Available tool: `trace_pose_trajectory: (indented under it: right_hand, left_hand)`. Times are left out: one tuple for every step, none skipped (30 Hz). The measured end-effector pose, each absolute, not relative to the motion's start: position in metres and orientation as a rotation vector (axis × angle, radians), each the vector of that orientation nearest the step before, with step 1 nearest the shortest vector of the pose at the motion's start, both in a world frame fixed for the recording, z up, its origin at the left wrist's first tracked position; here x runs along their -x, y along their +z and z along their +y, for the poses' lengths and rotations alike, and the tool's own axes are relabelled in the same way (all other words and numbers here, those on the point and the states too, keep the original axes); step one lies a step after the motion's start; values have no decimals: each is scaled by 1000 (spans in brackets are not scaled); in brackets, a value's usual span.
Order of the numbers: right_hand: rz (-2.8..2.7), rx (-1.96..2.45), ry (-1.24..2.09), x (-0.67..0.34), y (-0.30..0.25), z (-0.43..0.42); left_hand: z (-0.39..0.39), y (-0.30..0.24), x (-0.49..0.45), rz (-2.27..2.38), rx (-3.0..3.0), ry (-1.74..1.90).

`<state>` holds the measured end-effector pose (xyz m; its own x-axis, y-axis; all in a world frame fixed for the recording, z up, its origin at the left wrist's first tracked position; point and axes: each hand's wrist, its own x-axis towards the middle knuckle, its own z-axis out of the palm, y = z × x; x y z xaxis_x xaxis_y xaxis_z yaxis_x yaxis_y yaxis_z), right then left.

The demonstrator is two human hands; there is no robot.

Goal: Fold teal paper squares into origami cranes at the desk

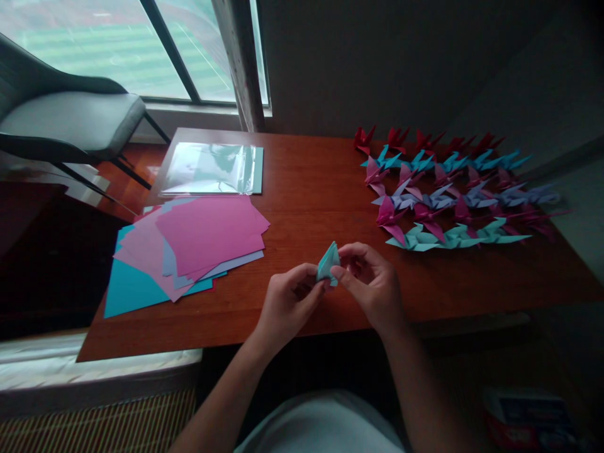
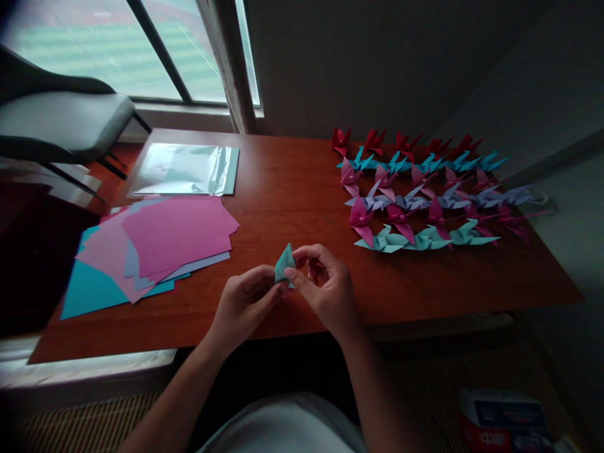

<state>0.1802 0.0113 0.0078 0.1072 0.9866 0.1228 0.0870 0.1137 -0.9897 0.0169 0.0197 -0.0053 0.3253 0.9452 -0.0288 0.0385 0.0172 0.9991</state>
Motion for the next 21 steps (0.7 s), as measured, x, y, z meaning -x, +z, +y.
trace_pose_trajectory:
  right_hand:
    - [-1251, 1237, 1004, -181, 8, 11]
    - [-1267, 1244, 1003, -181, 8, 12]
    - [-1282, 1248, 1001, -182, 8, 12]
    - [-1295, 1251, 997, -183, 8, 13]
    - [-1305, 1251, 992, -184, 8, 13]
    - [-1311, 1250, 990, -185, 7, 14]
    - [-1316, 1247, 991, -185, 6, 15]
    - [-1321, 1242, 994, -186, 6, 15]
    - [-1323, 1234, 1000, -186, 6, 15]
    - [-1321, 1222, 1007, -186, 6, 15]
    - [-1317, 1207, 1017, -186, 6, 15]
    - [-1314, 1190, 1027, -186, 7, 15]
    - [-1311, 1173, 1036, -186, 8, 14]
    - [-1308, 1157, 1043, -186, 8, 14]
    - [-1305, 1144, 1050, -186, 9, 14]
    - [-1304, 1134, 1056, -186, 10, 14]
    - [-1303, 1126, 1059, -186, 10, 14]
    - [-1303, 1122, 1060, -185, 10, 14]
    - [-1306, 1121, 1056, -185, 10, 14]
    - [-1311, 1125, 1044, -185, 10, 14]
    - [-1315, 1131, 1022, -185, 10, 13]
  left_hand:
    - [20, -5, -17, 999, -1367, 927]
    - [20, -5, -17, 999, -1375, 926]
    - [20, -5, -17, 997, -1382, 923]
    - [20, -4, -17, 994, -1388, 922]
    - [20, -4, -17, 991, -1394, 921]
    - [19, -3, -17, 988, -1400, 920]
    - [19, -3, -17, 984, -1404, 921]
    - [19, -2, -17, 978, -1405, 923]
    - [20, -2, -17, 970, -1406, 925]
    - [20, -2, -17, 961, -1406, 925]
    - [20, -3, -16, 953, -1407, 923]
    - [20, -3, -16, 945, -1406, 921]
    - [20, -4, -16, 937, -1402, 915]
    - [20, -5, -15, 929, -1395, 905]
    - [20, -7, -15, 921, -1385, 896]
    - [20, -8, -14, 914, -1374, 887]
    - [20, -9, -14, 908, -1362, 881]
    - [20, -9, -13, 904, -1351, 877]
    - [20, -10, -13, 902, -1341, 876]
    - [20, -10, -12, 900, -1331, 878]
    - [20, -10, -12, 900, -1323, 881]
